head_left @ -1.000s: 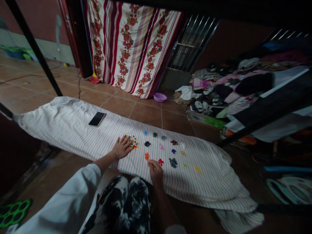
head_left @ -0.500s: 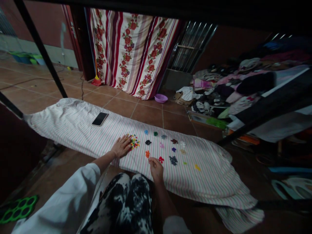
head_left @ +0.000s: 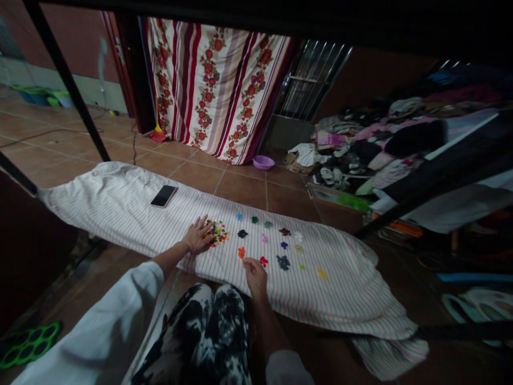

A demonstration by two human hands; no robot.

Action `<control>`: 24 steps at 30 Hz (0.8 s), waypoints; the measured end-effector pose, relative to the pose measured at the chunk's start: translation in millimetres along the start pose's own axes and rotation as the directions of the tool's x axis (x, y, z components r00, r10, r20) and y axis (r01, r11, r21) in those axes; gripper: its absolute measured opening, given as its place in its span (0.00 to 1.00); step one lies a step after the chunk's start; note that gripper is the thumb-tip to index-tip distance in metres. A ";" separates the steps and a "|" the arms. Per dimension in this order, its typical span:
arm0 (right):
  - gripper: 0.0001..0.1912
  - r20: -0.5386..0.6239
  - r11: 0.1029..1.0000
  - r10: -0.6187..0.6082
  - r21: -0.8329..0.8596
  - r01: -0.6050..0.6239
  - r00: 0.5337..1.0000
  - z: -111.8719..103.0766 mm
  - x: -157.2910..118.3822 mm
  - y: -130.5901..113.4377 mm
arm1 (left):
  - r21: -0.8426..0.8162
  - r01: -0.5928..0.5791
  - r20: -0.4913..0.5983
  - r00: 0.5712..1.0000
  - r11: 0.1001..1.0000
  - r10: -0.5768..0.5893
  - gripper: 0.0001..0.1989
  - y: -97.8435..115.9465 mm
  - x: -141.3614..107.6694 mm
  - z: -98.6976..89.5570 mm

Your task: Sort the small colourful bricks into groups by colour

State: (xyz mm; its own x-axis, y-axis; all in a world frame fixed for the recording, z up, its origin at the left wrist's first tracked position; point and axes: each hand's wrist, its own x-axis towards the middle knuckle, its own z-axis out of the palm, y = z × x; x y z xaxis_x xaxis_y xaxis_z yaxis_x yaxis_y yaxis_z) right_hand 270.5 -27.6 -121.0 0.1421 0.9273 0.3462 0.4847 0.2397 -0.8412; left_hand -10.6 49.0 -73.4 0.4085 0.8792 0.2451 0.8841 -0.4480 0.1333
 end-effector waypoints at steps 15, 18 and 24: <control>0.11 0.003 0.999 0.036 0.007 -0.036 0.999 1.5 0.5 2.6 | 0.123 0.331 0.181 0.919 0.936 -0.349 0.33 -12.6 -58.9 3.2; 0.11 -0.006 0.999 0.048 0.017 -0.048 0.999 0.8 0.4 0.9 | 0.089 0.343 0.261 0.898 0.935 -0.354 0.35 -8.0 -54.0 2.0; 0.11 0.033 0.990 0.086 0.113 -0.089 0.996 -3.3 -3.4 -0.2 | 0.135 0.385 0.224 0.886 0.913 -0.407 0.38 0.3 -50.2 7.5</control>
State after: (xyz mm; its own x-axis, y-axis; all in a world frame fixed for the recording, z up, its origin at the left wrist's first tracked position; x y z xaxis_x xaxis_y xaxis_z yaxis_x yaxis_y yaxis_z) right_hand 272.8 -31.8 -120.7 0.1545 0.9535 0.2588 0.3692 0.1872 -0.9103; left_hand -29.1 6.0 -92.8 0.0529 0.9972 -0.0522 0.9951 -0.0483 0.0861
